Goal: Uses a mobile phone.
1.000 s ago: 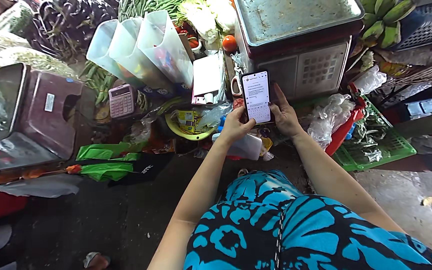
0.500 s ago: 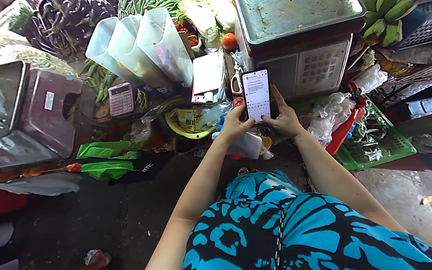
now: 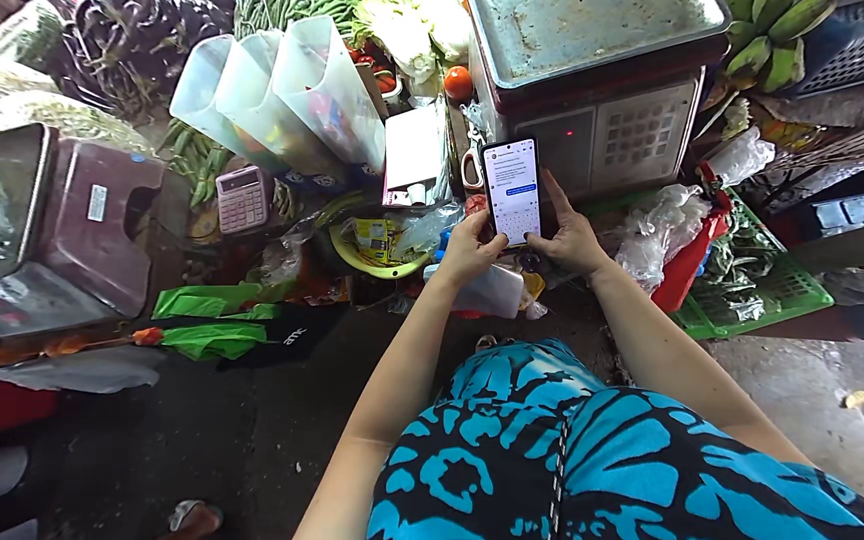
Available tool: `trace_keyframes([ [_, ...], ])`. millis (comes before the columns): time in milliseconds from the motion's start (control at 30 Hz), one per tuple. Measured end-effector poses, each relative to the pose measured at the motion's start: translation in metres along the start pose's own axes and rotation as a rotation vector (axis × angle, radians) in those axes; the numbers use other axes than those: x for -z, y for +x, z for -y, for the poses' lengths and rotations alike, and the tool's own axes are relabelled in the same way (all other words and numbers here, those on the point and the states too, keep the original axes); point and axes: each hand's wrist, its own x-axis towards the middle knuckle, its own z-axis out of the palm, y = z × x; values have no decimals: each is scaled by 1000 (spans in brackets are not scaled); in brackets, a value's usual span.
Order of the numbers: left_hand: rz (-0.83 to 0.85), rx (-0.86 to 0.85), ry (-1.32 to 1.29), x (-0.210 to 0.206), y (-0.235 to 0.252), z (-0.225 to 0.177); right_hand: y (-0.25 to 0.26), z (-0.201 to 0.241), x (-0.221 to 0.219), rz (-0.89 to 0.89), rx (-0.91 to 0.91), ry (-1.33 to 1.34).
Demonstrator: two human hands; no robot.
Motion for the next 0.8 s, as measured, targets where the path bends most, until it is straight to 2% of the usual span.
trace_keyframes([
  [133, 0, -14, 15, 0, 0, 1, 0, 4, 2, 11, -44, -16],
  [300, -6, 4, 14, 0, 1, 1, 5, -9, -2, -14, 5, -13],
  [533, -1, -2, -7, 0, -1, -1, 3, -3, -10, -91, 0, -87],
  [800, -5, -11, -9, 0, -1, 0, 0, 2, -3, -20, -32, -20],
])
